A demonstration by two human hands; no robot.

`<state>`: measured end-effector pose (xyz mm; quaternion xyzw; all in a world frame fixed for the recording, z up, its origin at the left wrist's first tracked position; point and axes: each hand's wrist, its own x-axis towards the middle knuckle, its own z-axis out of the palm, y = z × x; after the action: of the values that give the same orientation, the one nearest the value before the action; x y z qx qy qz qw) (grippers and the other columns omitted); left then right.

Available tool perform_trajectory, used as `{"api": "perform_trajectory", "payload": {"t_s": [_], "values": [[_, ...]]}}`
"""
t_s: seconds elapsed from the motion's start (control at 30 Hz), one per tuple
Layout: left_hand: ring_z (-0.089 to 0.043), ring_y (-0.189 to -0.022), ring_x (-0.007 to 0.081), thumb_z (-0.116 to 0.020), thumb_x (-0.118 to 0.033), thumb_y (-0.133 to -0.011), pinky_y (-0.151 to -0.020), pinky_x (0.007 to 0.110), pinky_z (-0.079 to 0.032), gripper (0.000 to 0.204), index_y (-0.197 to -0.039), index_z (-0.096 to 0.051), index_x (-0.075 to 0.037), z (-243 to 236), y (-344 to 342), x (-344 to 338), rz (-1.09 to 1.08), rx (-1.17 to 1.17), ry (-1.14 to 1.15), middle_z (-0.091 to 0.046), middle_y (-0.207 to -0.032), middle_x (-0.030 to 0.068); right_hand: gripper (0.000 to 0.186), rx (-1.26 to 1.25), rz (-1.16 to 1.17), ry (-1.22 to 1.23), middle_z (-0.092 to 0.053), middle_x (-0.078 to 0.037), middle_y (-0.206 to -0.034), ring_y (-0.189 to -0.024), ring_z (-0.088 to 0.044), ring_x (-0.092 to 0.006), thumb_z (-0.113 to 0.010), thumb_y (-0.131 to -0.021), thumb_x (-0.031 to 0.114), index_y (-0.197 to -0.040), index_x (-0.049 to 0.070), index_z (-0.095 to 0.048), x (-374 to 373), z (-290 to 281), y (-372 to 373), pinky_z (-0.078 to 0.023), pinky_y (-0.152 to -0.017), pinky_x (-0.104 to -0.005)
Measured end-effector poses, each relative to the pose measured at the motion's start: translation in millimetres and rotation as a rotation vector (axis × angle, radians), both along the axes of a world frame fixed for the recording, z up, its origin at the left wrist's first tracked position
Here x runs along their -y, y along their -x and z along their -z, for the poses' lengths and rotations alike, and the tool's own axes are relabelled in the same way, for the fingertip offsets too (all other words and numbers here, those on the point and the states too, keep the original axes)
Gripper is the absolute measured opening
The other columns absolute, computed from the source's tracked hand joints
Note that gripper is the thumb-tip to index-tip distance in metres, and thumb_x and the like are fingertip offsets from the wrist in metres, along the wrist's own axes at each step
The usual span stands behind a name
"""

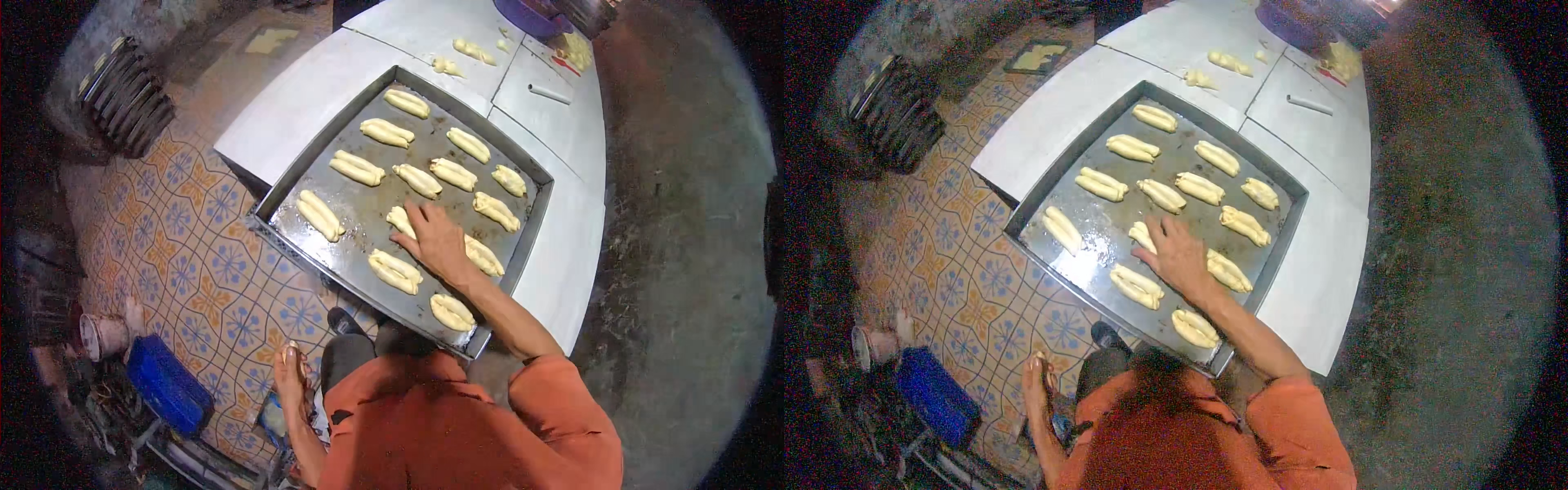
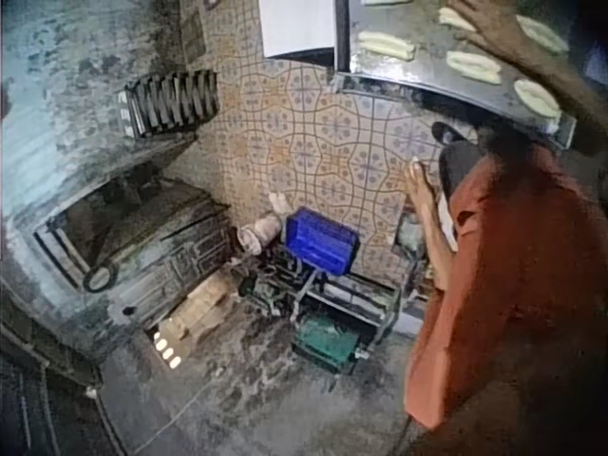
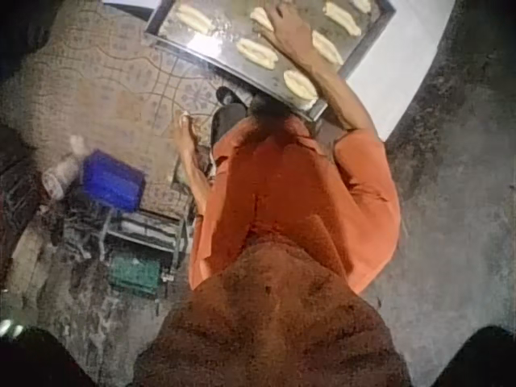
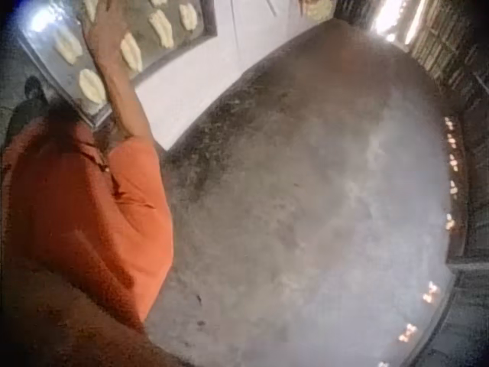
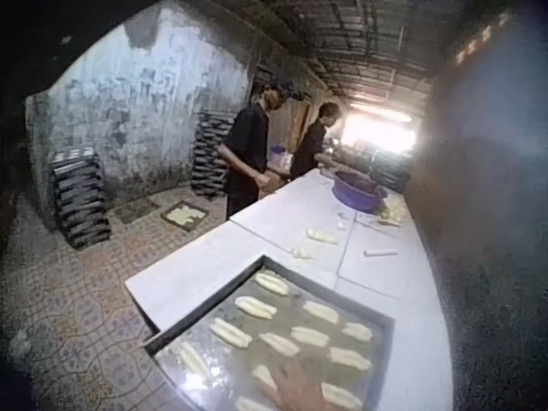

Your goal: The person flattens pieces of dough using a rolling pin and hands, spreads chocolate filling onto them using a spatula, rolls the dough by hand, and arranges the rolled pastries onto a baking tray.

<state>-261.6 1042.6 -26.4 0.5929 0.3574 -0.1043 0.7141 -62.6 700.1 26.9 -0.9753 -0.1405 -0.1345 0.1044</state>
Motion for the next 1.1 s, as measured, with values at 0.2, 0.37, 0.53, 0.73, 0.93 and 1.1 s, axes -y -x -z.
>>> {"api": "perform_trajectory", "payload": {"t_s": [0.2, 0.37, 0.53, 0.73, 0.93, 1.1], "values": [[-0.057, -0.062, 0.0078, -0.062, -0.036, -0.109, -0.049, 0.025, -0.043, 0.026, -0.120, -0.061, -0.012, 1.7, 6.0, -4.5, -0.055, -0.003, 0.001, -0.066, -0.088, 0.0000, 0.048, -0.015, 0.027, -0.094, -0.064, -0.015, -0.101, -0.090, -0.066, -0.0362, -0.074, -0.092, 0.045, -0.120, 0.006, -0.068, 5.7, -3.0, -18.5, -0.054, -0.075, -0.0480], [-0.059, -0.064, 0.0103, -0.063, -0.034, -0.108, -0.055, 0.025, -0.046, 0.027, -0.122, -0.060, -0.010, 5.8, 6.1, -5.2, -0.041, 0.026, 0.066, -0.065, -0.088, 0.0026, 0.040, 0.085, 0.096, -0.038, -0.062, -0.013, -0.107, -0.102, -0.062, -0.0329, -0.073, -0.093, 0.032, -0.119, 0.003, -0.065, 19.1, -3.1, -64.9, -0.050, -0.078, -0.0473], [-0.059, -0.067, 0.0111, -0.062, -0.033, -0.109, -0.057, 0.027, -0.047, 0.026, -0.120, -0.061, -0.010, 11.2, 11.5, -4.1, -0.015, -0.004, 0.024, -0.064, -0.088, 0.0026, 0.034, 0.079, -0.011, -0.069, -0.062, -0.013, -0.101, -0.093, -0.065, -0.0324, -0.071, -0.097, 0.030, -0.119, 0.005, -0.066, 26.7, 18.3, -85.3, -0.054, -0.074, -0.0459], [-0.061, -0.071, 0.0133, -0.061, -0.034, -0.109, -0.062, 0.032, -0.053, 0.027, -0.119, -0.063, -0.009, 26.8, 8.5, -0.9, 0.034, 0.024, 0.033, -0.065, -0.088, 0.0027, 0.033, 0.050, -0.057, -0.087, -0.062, -0.013, -0.101, -0.092, -0.066, -0.0323, -0.071, -0.096, 0.031, -0.117, 0.007, -0.065, 28.5, 21.3, -70.6, -0.056, -0.071, -0.0449], [-0.061, -0.067, 0.0123, -0.062, -0.040, -0.108, -0.058, 0.029, -0.051, 0.032, -0.117, -0.062, -0.009, 7.2, -3.9, 12.8, 0.004, 0.052, -0.047, -0.066, -0.089, 0.0028, 0.044, 0.102, -0.059, -0.111, -0.062, -0.012, -0.099, -0.093, -0.064, -0.0313, -0.074, -0.094, 0.038, -0.123, 0.007, -0.066, 21.1, 19.2, -66.6, -0.055, -0.072, -0.0435], [-0.057, -0.062, 0.0099, -0.065, -0.036, -0.106, -0.052, 0.027, -0.039, 0.028, -0.117, -0.061, -0.010, -25.9, -25.3, 29.5, 0.037, -0.070, -0.099, -0.063, -0.083, 0.0000, 0.047, 0.037, -0.075, -0.147, -0.062, -0.014, -0.103, -0.093, -0.063, -0.0325, -0.077, -0.091, 0.035, -0.126, 0.006, -0.066, 28.8, 0.4, -67.3, -0.054, -0.077, -0.0464]]}}
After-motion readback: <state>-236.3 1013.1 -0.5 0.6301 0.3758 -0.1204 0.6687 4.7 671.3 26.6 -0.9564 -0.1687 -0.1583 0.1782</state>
